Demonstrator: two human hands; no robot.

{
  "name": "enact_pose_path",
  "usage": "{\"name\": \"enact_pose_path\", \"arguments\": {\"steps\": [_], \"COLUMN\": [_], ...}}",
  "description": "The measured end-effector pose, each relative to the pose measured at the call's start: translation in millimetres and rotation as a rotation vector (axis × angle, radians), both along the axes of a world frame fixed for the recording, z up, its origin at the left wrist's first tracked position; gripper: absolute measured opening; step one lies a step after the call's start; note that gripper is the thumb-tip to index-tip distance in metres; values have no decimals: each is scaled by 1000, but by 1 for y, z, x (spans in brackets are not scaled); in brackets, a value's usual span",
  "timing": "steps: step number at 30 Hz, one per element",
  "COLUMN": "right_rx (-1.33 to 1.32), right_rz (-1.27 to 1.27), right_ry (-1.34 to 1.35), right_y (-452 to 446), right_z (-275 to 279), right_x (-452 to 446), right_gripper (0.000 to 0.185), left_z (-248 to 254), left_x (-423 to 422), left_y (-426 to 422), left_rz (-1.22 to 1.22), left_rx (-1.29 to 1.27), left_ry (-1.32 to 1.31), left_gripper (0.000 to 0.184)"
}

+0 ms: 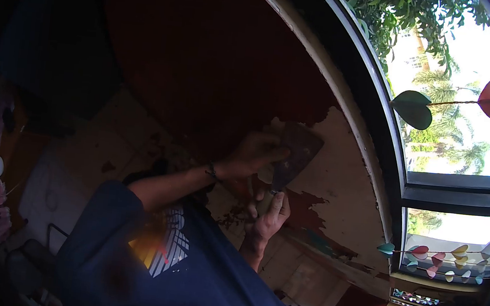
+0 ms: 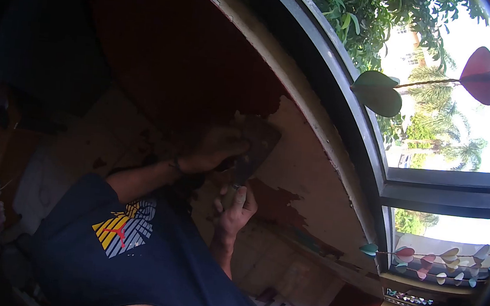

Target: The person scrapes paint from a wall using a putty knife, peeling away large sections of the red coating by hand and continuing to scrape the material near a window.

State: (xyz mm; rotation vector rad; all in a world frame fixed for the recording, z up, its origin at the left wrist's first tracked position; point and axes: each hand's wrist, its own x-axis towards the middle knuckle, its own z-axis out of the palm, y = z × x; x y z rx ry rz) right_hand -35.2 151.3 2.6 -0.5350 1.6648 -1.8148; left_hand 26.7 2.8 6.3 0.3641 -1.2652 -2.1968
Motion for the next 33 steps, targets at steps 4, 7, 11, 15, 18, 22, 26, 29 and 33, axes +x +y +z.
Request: {"name": "enact_pose_path", "arguments": {"steps": [4,7,11,15,18,22,26,29,33], "right_rx": [-11,-35,-60,-4,-22,-17,-32,-42,-43], "right_rz": [40,31,30,77,56,61,58,8,75], "right_ry": [11,63,-1,46,11,15,37,15,56], "right_y": [-5,-13,2,-8,-4,-3,-11,3,4], "right_z": [6,4,9,15,14,25,33,29,36], "right_x": [-8,-1,-9,-13,-10,-16,-10,-10,-16], "right_gripper": [26,28,25,26,26,26,25,25,27], "left_z": [4,3,0,-3,-3,-2,14,6,-9], "left_x": [-1,-7,-8,-9,-6,-10,0,-5,-21], "left_y": [0,-3,2,1,3,0,-1,1,16], "left_rz": [54,78,97,156,122,110,30,30,202], "left_rx": [-91,-36,-106,-123,-26,-147,48,-71,-263], "left_ry": [14,62,89,138,104,91,127,80,184], "left_gripper": [22,21,21,22,23,21,20,20,20]}}
